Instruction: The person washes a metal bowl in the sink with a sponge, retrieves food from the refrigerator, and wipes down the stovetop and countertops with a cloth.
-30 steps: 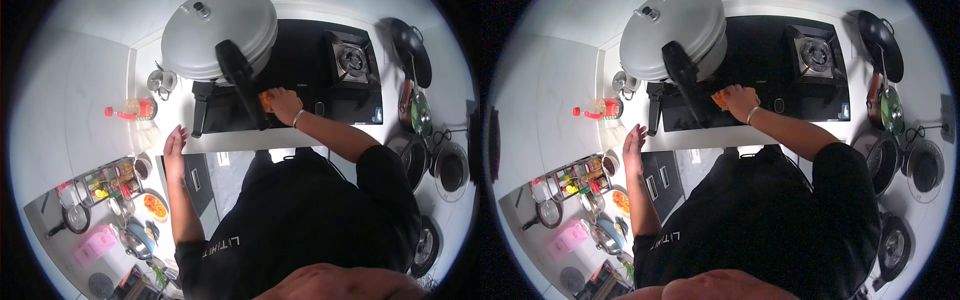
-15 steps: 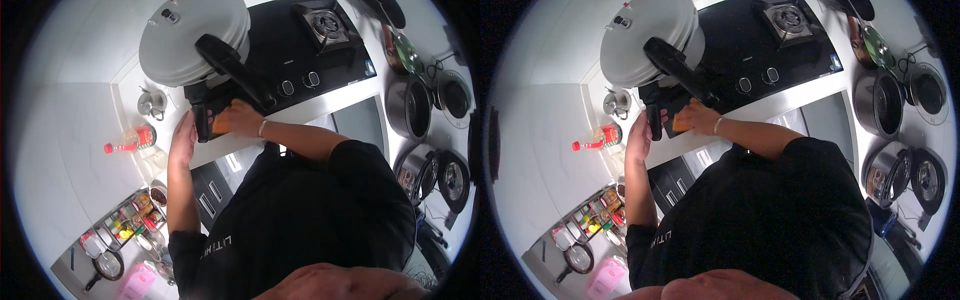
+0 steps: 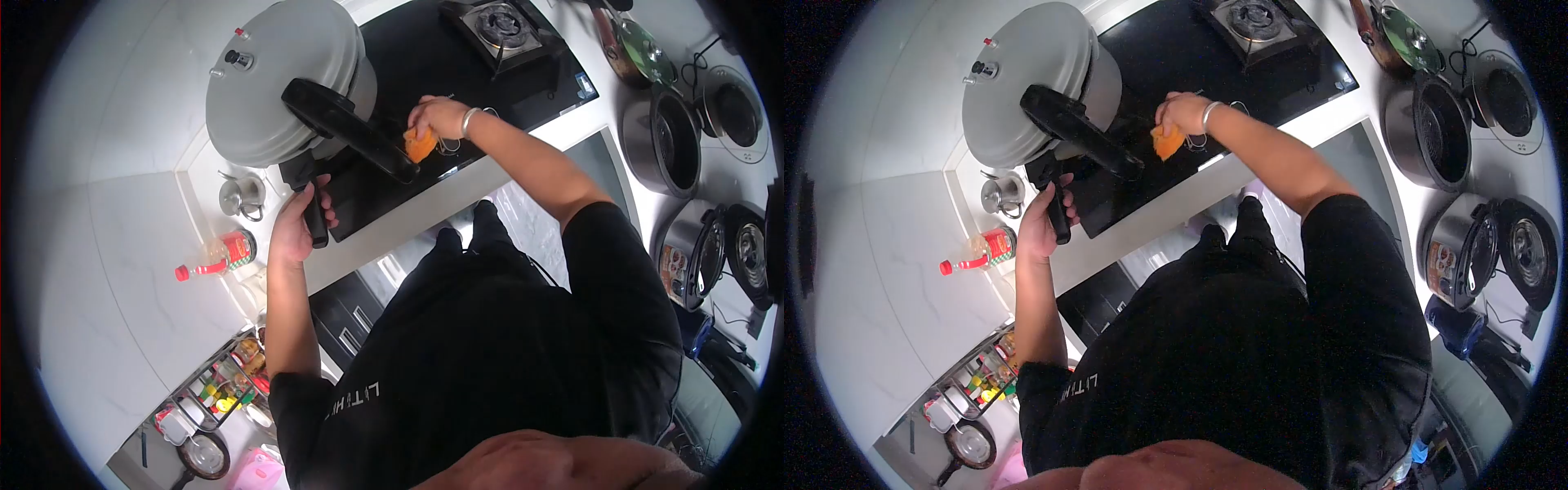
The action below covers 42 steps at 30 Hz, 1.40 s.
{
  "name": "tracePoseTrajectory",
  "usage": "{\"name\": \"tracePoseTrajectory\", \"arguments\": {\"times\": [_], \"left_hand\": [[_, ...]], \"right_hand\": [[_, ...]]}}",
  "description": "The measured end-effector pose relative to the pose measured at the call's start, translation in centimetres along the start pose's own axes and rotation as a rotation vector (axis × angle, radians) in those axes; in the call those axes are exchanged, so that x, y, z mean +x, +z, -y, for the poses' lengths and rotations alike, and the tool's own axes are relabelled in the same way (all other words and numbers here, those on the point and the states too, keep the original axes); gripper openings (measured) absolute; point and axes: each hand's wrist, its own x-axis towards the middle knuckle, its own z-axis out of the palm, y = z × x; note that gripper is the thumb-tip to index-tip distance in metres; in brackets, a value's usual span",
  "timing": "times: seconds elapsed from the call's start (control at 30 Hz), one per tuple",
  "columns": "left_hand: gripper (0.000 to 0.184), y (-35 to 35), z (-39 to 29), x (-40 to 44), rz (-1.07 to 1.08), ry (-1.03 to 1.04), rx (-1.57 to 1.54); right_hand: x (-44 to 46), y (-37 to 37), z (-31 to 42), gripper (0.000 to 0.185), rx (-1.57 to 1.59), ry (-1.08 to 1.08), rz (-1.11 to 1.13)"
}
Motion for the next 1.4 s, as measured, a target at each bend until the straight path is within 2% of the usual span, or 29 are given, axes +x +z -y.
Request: {"name": "tracePoseTrajectory", "arguments": {"times": [0.17,0.2,0.3,0.37,0.43,0.47,0.57,0.67,0.8,0.9,0.93,1.03,1.07,1.17,1.23,1.33,1.37,1.4], "left_hand": [[0.041,0.5,0.0,0.1,0.004,0.004,0.018],[0.041,0.6,0.0,0.2,0.001,0.006,0.023],[0.041,0.3,0.2,0.6,0.059,-0.002,-0.047],[0.043,0.1,0.2,0.8,0.085,-0.002,-0.032],[0.043,0.0,0.3,0.9,0.096,-0.001,-0.028],[0.043,0.0,0.3,0.9,0.096,0.0,-0.03],[0.042,0.0,0.2,1.0,0.097,-0.013,-0.035],[0.041,0.1,0.2,0.9,0.097,-0.03,-0.039],[0.04,0.1,0.1,1.0,0.078,-0.04,-0.063],[0.04,0.7,-0.2,0.8,0.054,-0.052,-0.063],[0.04,0.9,-0.2,0.8,0.053,-0.047,-0.041],[0.04,1.0,-0.3,0.7,0.053,-0.034,-0.007],[0.04,0.9,-0.3,0.7,0.059,-0.036,-0.014],[0.04,0.8,-0.3,0.8,0.049,-0.055,-0.028],[0.04,0.9,-0.2,0.8,0.033,-0.059,-0.016],[0.041,0.8,-0.4,0.7,0.009,-0.045,0.021],[0.042,1.0,-0.4,0.5,0.007,-0.045,0.026],[0.042,1.1,-0.4,0.5,0.006,-0.045,0.028]], "right_hand": [[-3.1,-2.0,-2.3,0.032,-0.082,0.251,-0.16],[-3.4,-1.9,-2.9,0.034,-0.184,0.21,-0.176],[-2.5,-4.1,2.0,0.036,-0.298,0.517,0.177],[-2.1,-2.3,3.0,0.039,-0.336,0.626,0.192],[-2.6,-3.5,6.1,0.039,-0.354,0.647,0.356],[-3.2,-3.2,6.8,0.044,-0.34,0.665,0.362],[-6.3,1.6,7.3,0.055,-0.247,0.813,0.068],[-9.8,3.4,10.3,0.066,-0.222,0.793,0.015],[-12.2,4.8,10.6,0.064,-0.189,0.685,-0.128],[-10.1,4.6,9.0,0.059,-0.259,0.648,-0.066],[-9.0,3.5,9.8,0.054,-0.176,0.775,-0.197],[-7.1,3.5,7.8,0.047,-0.179,0.827,-0.222],[-6.7,3.2,7.2,0.042,-0.135,0.87,-0.181],[-4.8,-1.4,6.0,0.034,-0.127,0.766,0.05],[-3.0,-4.1,5.2,0.025,-0.168,0.747,0.121],[-1.2,-4.0,0.7,0.02,-0.356,0.621,0.062],[-1.8,-4.3,-0.7,0.018,-0.369,0.51,0.039],[-2.6,-5.0,-1.2,0.017,-0.268,0.524,0.054]]}}
